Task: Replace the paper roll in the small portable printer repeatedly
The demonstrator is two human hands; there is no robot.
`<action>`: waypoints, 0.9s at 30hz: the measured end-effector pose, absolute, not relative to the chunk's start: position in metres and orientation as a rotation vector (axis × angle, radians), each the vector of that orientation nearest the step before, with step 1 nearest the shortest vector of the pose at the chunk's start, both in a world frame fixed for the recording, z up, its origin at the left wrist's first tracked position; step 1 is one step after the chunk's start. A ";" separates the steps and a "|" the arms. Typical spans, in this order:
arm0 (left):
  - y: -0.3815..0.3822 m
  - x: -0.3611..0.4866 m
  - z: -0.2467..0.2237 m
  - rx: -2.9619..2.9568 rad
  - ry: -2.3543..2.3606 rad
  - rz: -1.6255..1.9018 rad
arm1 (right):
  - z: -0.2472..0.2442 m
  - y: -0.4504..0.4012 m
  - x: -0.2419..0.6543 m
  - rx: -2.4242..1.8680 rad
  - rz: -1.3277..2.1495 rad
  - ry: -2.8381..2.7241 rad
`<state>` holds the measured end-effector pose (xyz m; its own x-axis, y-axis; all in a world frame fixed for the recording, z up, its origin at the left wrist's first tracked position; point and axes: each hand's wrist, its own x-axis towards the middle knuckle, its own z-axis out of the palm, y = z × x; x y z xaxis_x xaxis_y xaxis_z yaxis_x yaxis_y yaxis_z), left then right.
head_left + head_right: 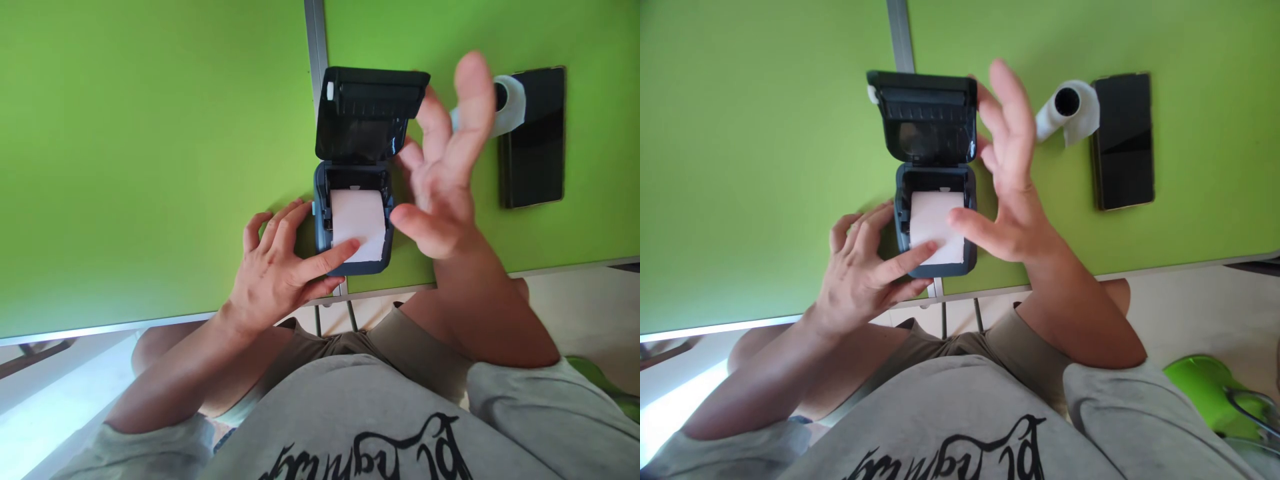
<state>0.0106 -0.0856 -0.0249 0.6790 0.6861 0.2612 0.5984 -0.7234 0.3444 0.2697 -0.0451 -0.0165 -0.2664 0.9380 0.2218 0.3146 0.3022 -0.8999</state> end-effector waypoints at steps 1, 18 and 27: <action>-0.086 0.011 -0.025 2.655 1.037 0.556 | -0.020 -0.044 0.269 -1.042 0.929 -1.664; -0.086 0.011 -0.024 2.655 1.044 0.550 | -0.028 -0.042 0.271 -1.046 0.774 -1.477; -0.086 0.011 -0.027 2.673 1.049 0.574 | -0.003 -0.050 0.275 -1.235 0.897 -1.898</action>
<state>0.0106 -0.0863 -0.0270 0.6700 0.6883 0.2780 0.6053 -0.7234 0.3320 0.2751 -0.0498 -0.0029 -0.3085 0.9346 0.1770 0.4571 0.3088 -0.8341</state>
